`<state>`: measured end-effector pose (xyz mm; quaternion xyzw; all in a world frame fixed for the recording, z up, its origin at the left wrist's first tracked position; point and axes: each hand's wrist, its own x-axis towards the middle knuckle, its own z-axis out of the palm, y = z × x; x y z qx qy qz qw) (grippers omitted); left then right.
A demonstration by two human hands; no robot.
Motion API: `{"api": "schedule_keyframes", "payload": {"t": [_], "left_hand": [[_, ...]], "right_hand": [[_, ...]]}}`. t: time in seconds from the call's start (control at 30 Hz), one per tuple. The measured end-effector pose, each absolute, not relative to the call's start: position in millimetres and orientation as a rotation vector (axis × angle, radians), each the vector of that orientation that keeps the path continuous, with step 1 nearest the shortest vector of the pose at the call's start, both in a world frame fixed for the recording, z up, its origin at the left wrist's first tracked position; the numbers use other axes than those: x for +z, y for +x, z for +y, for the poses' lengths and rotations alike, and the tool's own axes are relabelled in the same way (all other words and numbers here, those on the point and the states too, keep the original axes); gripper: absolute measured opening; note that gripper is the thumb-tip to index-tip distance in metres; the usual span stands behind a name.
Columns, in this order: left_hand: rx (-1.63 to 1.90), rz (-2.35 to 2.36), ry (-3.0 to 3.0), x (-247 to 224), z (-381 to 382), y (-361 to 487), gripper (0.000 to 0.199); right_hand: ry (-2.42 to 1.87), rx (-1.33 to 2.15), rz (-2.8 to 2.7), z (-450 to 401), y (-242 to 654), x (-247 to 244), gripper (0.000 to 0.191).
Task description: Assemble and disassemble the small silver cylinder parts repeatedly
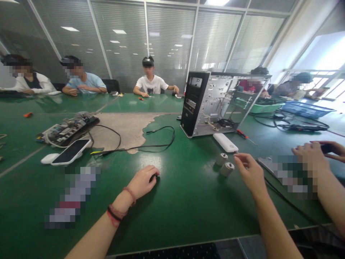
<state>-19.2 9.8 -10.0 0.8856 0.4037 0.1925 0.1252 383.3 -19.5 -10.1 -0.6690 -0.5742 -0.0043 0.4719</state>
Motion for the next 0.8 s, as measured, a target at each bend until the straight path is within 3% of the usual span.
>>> {"api": "schedule_keyframes", "payload": {"t": [0.2, 0.63, 0.8], "left_hand": [[0.561, 1.178, 2.577, -8.9, 9.7, -19.8, 0.019], [0.552, 1.173, 2.576, -10.1, 8.8, -19.9, 0.018], [0.541, 1.175, 2.592, -10.9, 8.3, -20.1, 0.018]], "right_hand": [[-1.717, -0.021, -1.690, -23.3, 402.3, -28.7, 0.028], [-1.782, -0.014, -1.795, -22.6, 408.3, -18.4, 0.027], [-1.766, 0.182, -1.713, -22.4, 405.4, -18.5, 0.029]]}}
